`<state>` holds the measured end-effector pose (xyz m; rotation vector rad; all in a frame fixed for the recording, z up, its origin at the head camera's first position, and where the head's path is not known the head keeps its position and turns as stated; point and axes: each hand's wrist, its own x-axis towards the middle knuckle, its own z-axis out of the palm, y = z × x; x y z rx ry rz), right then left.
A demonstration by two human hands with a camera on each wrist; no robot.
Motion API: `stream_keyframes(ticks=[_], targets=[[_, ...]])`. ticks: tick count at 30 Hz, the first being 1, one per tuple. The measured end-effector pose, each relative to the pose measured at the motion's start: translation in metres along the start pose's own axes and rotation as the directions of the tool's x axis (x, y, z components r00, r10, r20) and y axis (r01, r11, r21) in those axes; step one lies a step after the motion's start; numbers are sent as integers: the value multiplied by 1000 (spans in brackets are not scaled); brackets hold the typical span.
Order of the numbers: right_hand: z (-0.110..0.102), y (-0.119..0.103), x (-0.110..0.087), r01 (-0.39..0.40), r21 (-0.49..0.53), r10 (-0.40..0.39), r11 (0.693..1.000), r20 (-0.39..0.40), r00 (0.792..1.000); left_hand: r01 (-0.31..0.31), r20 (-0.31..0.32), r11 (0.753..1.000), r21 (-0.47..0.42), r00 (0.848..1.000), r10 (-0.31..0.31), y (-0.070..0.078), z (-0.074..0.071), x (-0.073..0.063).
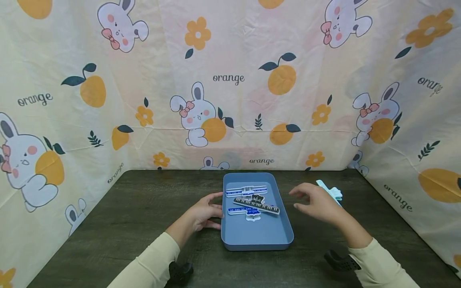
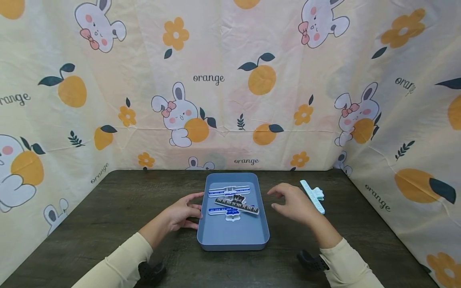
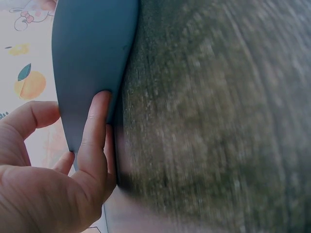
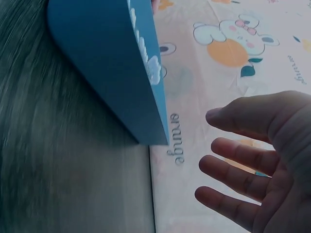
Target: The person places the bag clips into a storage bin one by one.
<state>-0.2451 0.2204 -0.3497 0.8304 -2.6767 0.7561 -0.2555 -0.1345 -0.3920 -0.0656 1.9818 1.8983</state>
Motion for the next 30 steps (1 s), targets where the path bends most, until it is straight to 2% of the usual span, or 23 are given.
stream_keyframes(ticks=[4,13,30], targets=[[-2,8,-6,-20,-43,19,999,-17,1000,-2,3,1000,-4,1000,2,-1,0,1],[-4,26,-15,-77,-52,76,996,-16,997,-1,0,1000,-6,1000,1,-1,0,1],[-12,37,-25,-154,-107,150,982,-51,987,0,-9,1000,2,1000,0,0,1,0]])
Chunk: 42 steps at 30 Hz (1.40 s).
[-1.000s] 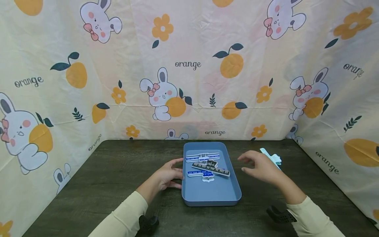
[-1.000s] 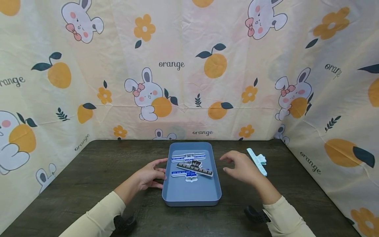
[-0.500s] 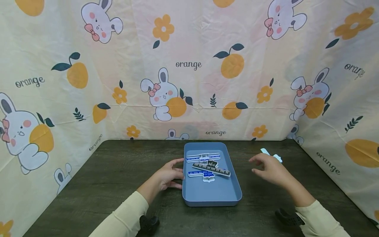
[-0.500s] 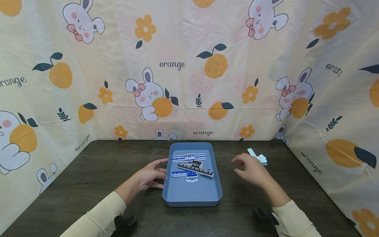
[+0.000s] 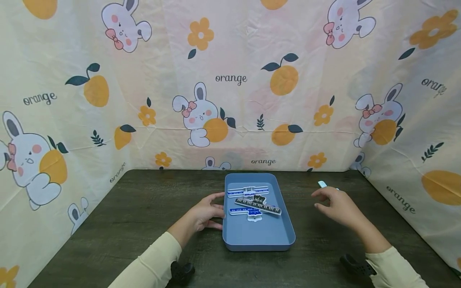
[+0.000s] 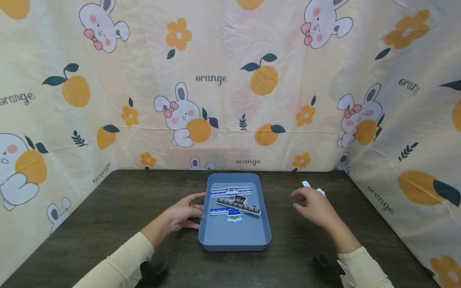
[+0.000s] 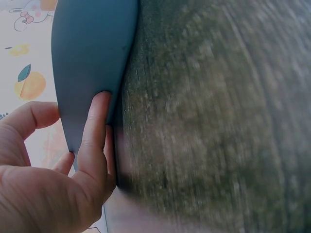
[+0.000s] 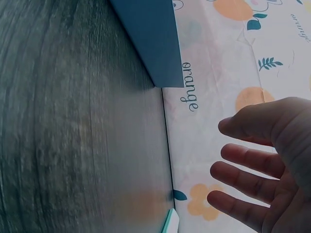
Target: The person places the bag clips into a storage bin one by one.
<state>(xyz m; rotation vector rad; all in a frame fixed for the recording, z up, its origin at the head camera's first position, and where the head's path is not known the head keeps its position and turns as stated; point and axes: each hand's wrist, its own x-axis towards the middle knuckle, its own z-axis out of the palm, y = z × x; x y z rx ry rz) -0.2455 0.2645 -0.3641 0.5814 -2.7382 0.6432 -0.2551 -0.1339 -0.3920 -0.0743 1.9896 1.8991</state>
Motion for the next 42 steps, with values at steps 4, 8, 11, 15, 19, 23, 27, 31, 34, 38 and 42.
stream_keyframes(ticks=[4,8,11,15,19,23,27,31,34,38,42], targets=[[-2,3,0,-9,-34,9,999,-15,1000,-1,0,1000,-1,1000,1,0,1,0],[-4,5,1,-19,-89,17,996,-30,999,-3,3,1000,-2,1000,3,0,1,0],[-4,8,1,-38,-126,33,991,-40,999,-5,3,1000,-2,1000,5,0,1,0],[-3,12,1,-74,-142,67,987,-55,996,-5,6,1000,-5,1000,5,0,1,0],[-4,18,4,-119,-155,111,981,-60,992,-3,7,1000,-7,1000,3,0,1,0],[-6,23,6,-153,-160,143,975,-74,987,-3,3,1000,-6,1000,3,0,1,0],[-7,28,6,-183,-152,171,971,-89,981,1,0,1000,-5,1000,-1,0,1,-1],[-5,33,5,-204,-153,188,967,-113,976,3,0,1000,-6,1000,-3,1,1,-1],[-3,37,5,-215,-156,194,964,-137,971,2,1,1000,-6,1000,-2,1,1,-1],[-1,46,6,-239,-161,215,958,-152,965,2,0,1000,0,1000,-2,1,1,-1],[0,53,8,-258,-174,234,950,-147,961,4,-3,1000,5,1000,-4,1,1,-1]])
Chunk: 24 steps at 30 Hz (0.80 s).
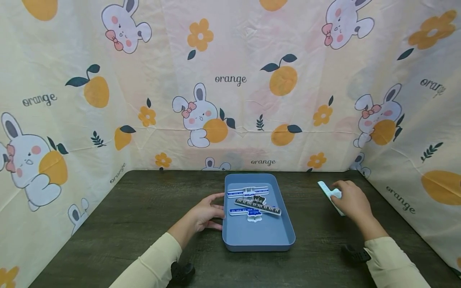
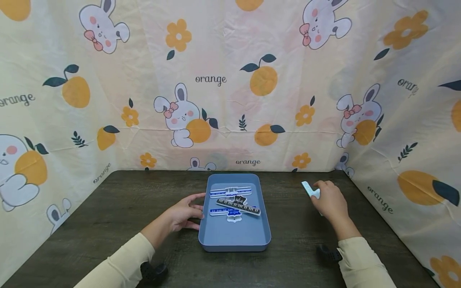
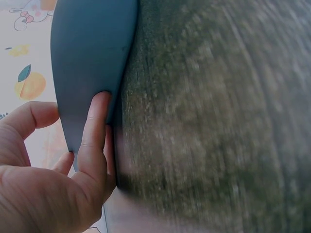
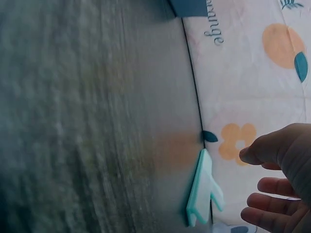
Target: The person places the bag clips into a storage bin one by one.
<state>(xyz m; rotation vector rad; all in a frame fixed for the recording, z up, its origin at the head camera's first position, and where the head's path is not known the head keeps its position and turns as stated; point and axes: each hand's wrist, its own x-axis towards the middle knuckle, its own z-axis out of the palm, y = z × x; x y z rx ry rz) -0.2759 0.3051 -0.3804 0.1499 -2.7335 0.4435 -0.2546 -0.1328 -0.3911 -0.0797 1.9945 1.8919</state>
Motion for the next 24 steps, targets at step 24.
stream_keyframes(ticks=[24], targets=[[13,17,23,-110,-31,114,994,222,968,1,2,1000,-2,1000,-1,0,-1,0]])
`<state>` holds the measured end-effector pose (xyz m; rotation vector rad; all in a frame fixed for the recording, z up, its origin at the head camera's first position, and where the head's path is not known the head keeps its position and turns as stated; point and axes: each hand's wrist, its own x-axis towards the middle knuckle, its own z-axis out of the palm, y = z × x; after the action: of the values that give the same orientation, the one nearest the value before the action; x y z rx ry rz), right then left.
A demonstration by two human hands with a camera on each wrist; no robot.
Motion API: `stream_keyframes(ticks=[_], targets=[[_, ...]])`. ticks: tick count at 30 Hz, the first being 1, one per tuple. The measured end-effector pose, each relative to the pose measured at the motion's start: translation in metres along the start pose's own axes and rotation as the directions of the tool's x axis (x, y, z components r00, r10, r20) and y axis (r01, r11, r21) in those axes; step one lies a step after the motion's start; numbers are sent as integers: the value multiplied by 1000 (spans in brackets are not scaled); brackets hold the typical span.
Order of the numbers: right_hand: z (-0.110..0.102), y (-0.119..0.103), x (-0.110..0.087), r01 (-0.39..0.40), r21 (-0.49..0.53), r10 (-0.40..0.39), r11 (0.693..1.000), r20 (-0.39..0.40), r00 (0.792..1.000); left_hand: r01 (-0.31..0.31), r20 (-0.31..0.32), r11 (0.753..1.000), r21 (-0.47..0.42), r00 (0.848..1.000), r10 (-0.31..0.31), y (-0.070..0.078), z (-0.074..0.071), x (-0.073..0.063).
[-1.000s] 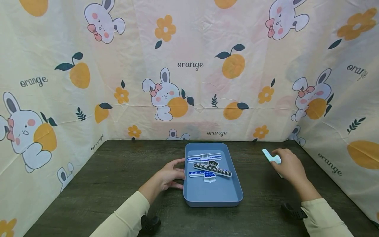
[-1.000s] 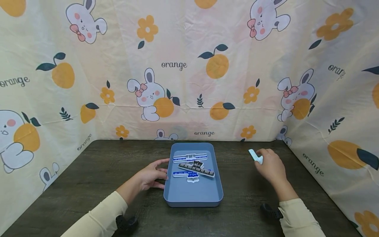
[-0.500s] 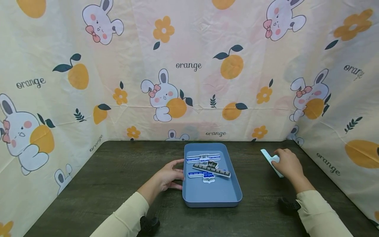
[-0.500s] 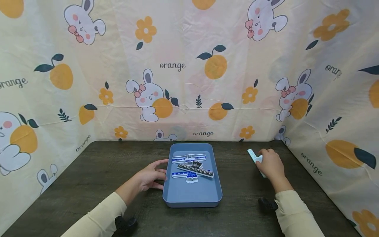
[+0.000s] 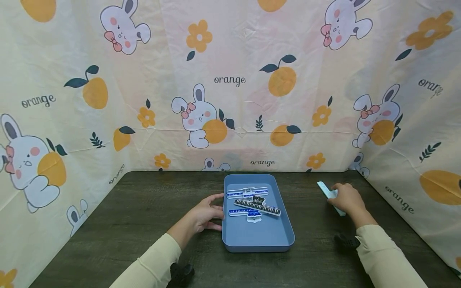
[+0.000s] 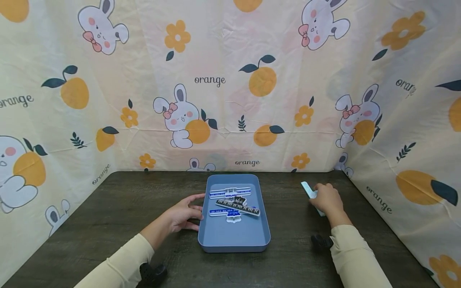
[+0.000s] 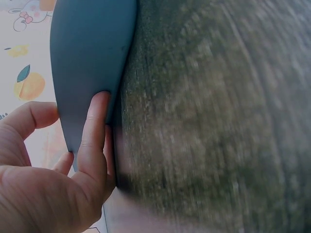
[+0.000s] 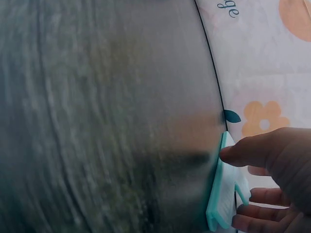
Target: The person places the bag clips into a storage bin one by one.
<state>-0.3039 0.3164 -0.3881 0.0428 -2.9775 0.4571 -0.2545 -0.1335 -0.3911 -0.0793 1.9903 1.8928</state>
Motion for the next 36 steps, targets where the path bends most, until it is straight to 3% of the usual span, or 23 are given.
stream_keyframes(ticks=[9,24,36], targets=[[4,-1,5,-20,10,20,1000,-9,1000,2,-3,1000,-1,1000,-2,0,0,-1],[1,0,14,-78,-1,78,997,90,993,2,-7,1000,4,1000,-2,0,1,-3],[0,-1,9,-75,9,74,997,75,994,-15,7,1000,-9,1000,15,-1,0,0]])
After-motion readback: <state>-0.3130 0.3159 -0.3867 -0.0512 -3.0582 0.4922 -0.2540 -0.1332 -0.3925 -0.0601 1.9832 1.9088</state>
